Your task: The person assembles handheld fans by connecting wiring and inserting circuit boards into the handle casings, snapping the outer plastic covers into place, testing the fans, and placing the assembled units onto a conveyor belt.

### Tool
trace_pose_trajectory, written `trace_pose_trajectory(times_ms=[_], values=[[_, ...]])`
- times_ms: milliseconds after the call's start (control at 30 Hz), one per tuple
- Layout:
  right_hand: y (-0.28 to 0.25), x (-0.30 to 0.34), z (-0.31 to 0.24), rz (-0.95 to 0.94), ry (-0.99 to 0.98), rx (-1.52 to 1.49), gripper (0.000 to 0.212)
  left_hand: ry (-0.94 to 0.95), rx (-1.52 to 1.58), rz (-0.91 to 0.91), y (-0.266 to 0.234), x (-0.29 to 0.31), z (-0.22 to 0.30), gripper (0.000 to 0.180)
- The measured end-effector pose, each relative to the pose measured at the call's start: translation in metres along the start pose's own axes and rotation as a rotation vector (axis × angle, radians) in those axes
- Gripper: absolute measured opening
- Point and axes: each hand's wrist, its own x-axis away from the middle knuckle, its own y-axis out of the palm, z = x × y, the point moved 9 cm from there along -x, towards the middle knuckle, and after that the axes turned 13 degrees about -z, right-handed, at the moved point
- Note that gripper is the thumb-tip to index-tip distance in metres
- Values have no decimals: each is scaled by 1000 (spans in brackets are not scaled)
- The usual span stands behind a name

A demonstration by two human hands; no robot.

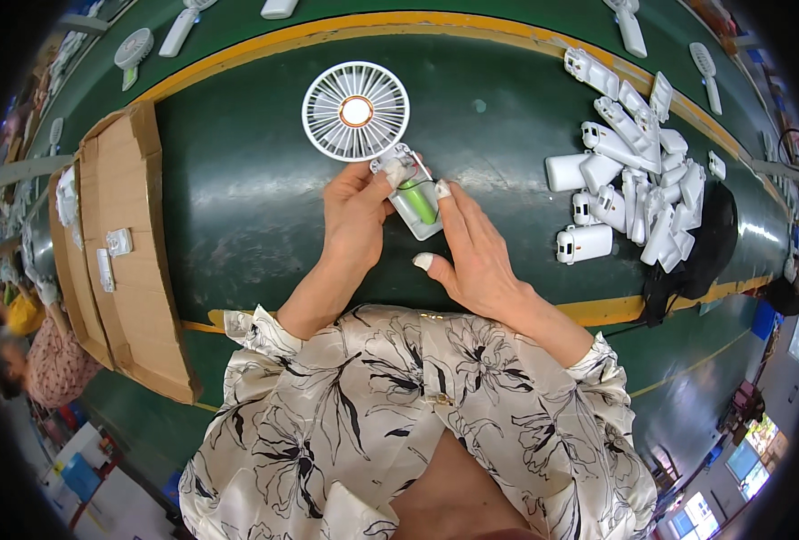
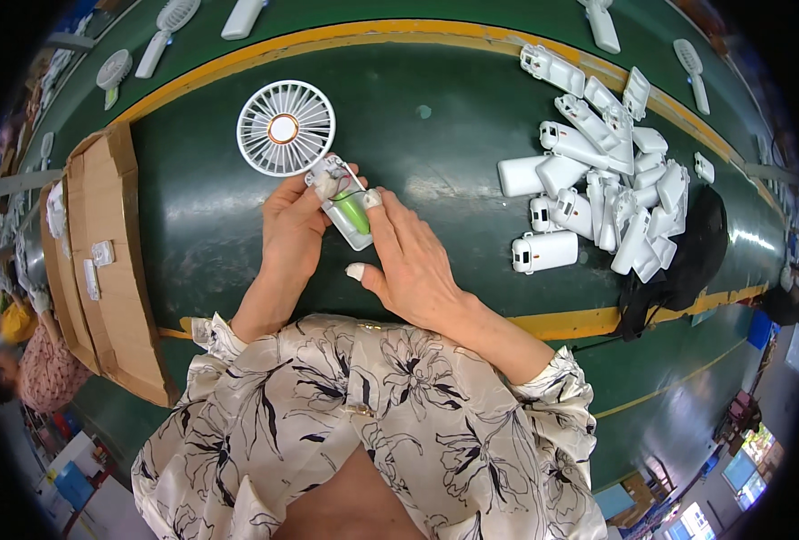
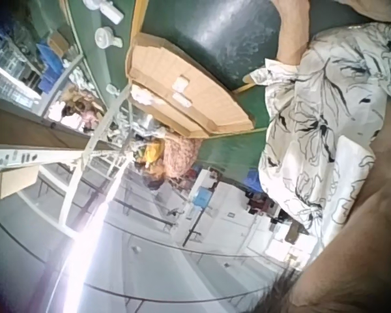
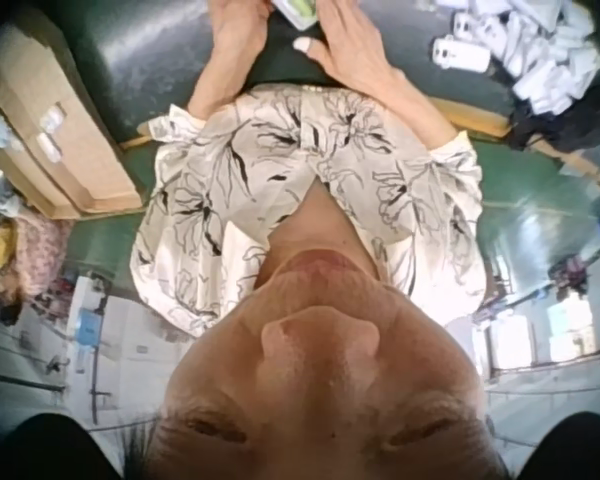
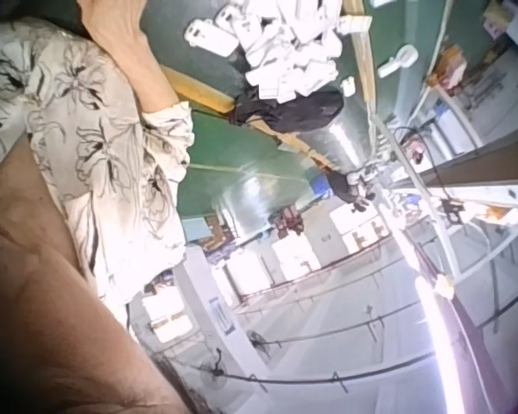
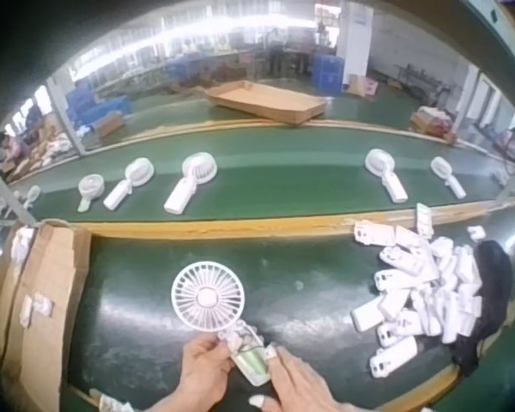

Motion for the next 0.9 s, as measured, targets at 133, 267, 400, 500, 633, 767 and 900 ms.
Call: trace_pose_trajectory(times_ms=[133, 267, 400, 500, 633, 767, 900], values=[[3, -1, -4, -43, -31, 160, 71, 18, 37, -58, 3, 1, 0, 26], [5, -1, -11, -11, -128, 386, 60, 16, 40, -58, -3, 4, -3, 26], [-3, 1, -11, 52, -171, 484, 49, -6, 89, -66, -3, 2, -5, 27], [-9, 2, -11, 89, -225, 448, 40, -14, 84, -67, 1, 1, -6, 27], [-14, 1, -19, 51, -273, 509, 33, -42, -5, -73, 3, 1, -5, 26], [-14, 6, -26, -50, -359, 602, 33, -163, -94, -90, 7, 1, -12, 28], [-16, 13, -39, -135, -499, 712, 24, -242, -103, -148, 5, 2, -24, 22]])
